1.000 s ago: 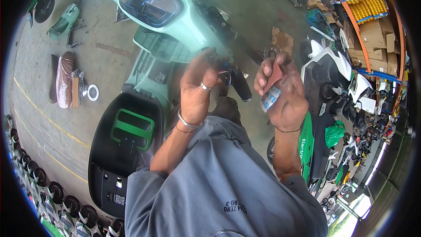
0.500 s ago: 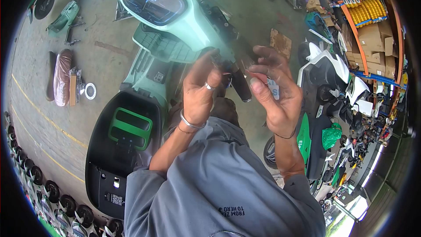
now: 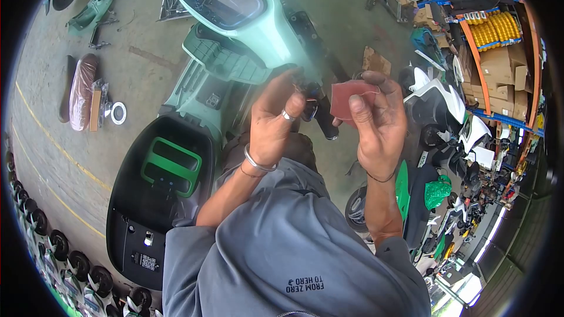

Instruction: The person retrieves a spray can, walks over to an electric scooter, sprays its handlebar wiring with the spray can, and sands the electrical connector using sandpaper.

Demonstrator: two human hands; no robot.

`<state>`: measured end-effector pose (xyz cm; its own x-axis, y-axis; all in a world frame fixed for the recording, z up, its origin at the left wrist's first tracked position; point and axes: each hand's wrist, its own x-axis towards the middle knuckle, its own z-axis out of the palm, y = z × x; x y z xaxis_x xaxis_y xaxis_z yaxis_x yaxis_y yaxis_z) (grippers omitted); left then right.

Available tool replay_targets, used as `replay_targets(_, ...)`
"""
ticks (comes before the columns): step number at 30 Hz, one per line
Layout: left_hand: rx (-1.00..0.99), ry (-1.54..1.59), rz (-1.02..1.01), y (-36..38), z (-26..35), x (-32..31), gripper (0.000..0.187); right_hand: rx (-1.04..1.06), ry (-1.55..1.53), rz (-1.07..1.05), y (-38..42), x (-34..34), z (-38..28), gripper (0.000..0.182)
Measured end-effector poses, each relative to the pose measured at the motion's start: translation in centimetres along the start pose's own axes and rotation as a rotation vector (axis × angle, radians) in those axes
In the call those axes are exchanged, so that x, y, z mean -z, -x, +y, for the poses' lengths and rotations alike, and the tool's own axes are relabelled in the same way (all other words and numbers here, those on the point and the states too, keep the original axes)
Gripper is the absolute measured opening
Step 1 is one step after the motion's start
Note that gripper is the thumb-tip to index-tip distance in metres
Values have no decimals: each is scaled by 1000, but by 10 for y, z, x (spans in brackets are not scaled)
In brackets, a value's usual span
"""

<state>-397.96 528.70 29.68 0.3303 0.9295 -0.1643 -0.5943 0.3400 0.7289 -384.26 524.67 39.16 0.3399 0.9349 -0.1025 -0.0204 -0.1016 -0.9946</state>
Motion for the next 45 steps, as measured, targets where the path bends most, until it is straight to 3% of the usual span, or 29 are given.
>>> replay_targets(3, -2, -4, -10, 0, -2, 2, 68, 135, 126, -135, -3, 0, 2, 49)
replay_targets(7, 5, 37, -12, 0, -1, 2, 68, 142, 199, -160, -3, -8, -8, 46)
replay_targets(10, 5, 65, -17, -1, -6, 5, 68, 87, 308, -158, -4, -5, -5, 34)
replay_targets(13, 0, 77, -37, -2, -7, 7, 68, 403, 571, -208, -11, -8, 1, 14)
replay_targets(19, -11, 74, -28, -2, -8, 4, 63, 526, 772, -227, -15, -15, -13, 11)
replay_targets(32, 7, 53, -28, -2, -11, 4, 62, 491, 842, -176, -12, -13, -9, 11)
replay_targets(45, 29, -85, -38, -1, -12, 9, 67, 699, 929, -162, -10, -8, -4, 19)
